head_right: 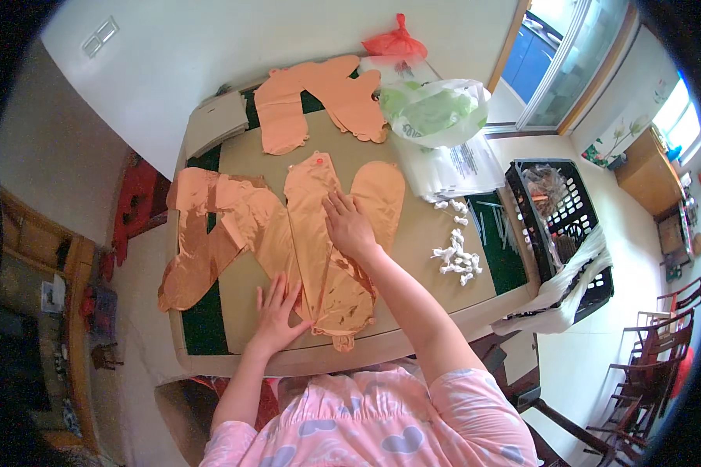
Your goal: Folding flexible foil pieces and organizing them with a card on a table.
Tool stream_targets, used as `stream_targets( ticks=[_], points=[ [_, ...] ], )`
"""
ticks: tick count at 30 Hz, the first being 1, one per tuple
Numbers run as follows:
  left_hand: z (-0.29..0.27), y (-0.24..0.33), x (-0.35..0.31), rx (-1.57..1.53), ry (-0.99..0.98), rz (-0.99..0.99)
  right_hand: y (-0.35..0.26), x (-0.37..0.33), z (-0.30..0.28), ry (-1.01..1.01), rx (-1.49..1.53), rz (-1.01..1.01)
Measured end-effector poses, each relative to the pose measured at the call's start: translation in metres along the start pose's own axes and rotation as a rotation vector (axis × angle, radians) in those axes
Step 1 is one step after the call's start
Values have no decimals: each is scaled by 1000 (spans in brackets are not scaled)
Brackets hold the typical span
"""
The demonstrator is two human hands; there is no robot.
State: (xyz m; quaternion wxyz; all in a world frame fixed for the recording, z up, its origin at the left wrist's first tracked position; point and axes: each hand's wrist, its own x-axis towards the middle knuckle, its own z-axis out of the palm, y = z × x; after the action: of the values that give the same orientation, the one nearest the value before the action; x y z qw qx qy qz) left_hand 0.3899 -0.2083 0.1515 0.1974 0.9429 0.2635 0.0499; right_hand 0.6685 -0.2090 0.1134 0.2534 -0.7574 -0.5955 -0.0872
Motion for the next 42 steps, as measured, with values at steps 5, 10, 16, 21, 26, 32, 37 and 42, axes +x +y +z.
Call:
stream_targets(
  ticks=[5,10,16,21,26,32,37,42],
  points=[
    [-11,-1,7,-35,-25,-23,-1,1,0,-23,1,17],
    [6,1,75,-126,186,-63,3,1,1,-40,12,24],
    [25,-18,128,114,268,-148,-2,0,2,-40,-14,18],
    [12,-28,146,215,110,-155,1,0,-1,-29,8,35],
    [13,-36,138,243,168,-117,-2,1,-3,-52,44,25],
    [14,-16,83,125,36,-15,1,-3,-1,-115,64,62],
    [16,-3,28,115,10,56,0,-2,-1,-132,59,56],
    [7,9,-3,66,-38,20,1,-1,-1,-129,41,48]
  ],
)
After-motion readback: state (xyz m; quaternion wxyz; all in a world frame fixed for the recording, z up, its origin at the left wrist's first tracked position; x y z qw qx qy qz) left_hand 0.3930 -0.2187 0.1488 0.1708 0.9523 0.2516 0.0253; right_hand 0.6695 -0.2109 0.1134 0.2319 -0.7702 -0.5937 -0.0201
